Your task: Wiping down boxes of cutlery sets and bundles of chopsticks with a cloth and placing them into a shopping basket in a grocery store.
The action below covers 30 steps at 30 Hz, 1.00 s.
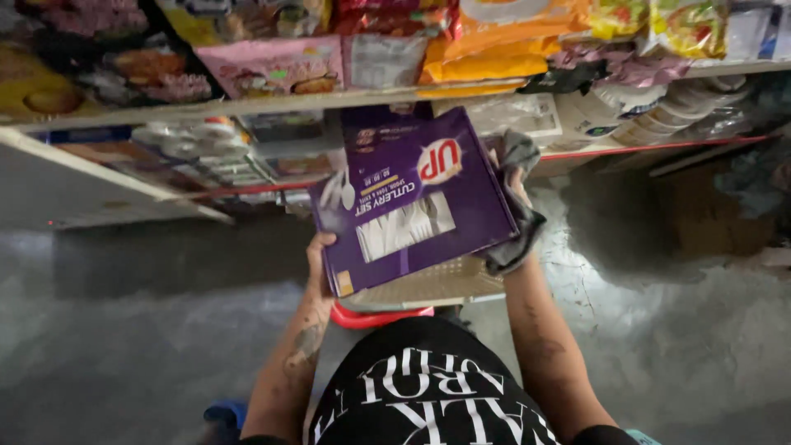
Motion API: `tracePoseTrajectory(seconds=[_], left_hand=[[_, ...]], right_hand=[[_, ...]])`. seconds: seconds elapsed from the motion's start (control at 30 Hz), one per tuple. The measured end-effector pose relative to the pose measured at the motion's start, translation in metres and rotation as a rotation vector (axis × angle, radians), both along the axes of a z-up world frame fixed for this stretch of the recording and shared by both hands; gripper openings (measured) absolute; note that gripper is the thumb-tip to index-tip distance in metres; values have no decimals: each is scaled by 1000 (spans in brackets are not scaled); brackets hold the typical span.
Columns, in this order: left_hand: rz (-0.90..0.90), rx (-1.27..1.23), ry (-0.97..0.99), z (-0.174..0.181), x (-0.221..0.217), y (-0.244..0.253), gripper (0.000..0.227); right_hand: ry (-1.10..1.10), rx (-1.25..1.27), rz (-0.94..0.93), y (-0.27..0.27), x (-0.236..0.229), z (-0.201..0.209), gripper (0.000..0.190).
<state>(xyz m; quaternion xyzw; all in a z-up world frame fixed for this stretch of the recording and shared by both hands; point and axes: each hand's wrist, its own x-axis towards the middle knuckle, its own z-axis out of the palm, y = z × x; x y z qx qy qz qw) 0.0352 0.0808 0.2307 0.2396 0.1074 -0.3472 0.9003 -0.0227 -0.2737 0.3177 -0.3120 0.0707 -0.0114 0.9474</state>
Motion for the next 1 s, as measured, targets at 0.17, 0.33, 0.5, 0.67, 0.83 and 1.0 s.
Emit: tracePoseTrajectory(seconds=[0.17, 0.33, 0.5, 0.67, 0.83, 1.0], left_hand=[[-2, 0, 53, 17, -35, -49, 62], [3, -103, 161, -157, -52, -78, 55], [-424, -589, 138, -46, -40, -87, 74], [-370, 270, -97, -18, -15, -89, 89], [-19, 126, -752, 95, -22, -136, 114], [196, 256, -729, 113, -44, -163, 122]], right_hand=[[-9, 130, -94, 31, 41, 59, 71], [-104, 14, -119, 12, 70, -18, 60], [-150, 56, 14, -34, 60, -50, 95], [268, -68, -225, -49, 57, -35, 92], [225, -706, -254, -77, 62, -105, 77], [414, -903, -256, -86, 65, -85, 76]])
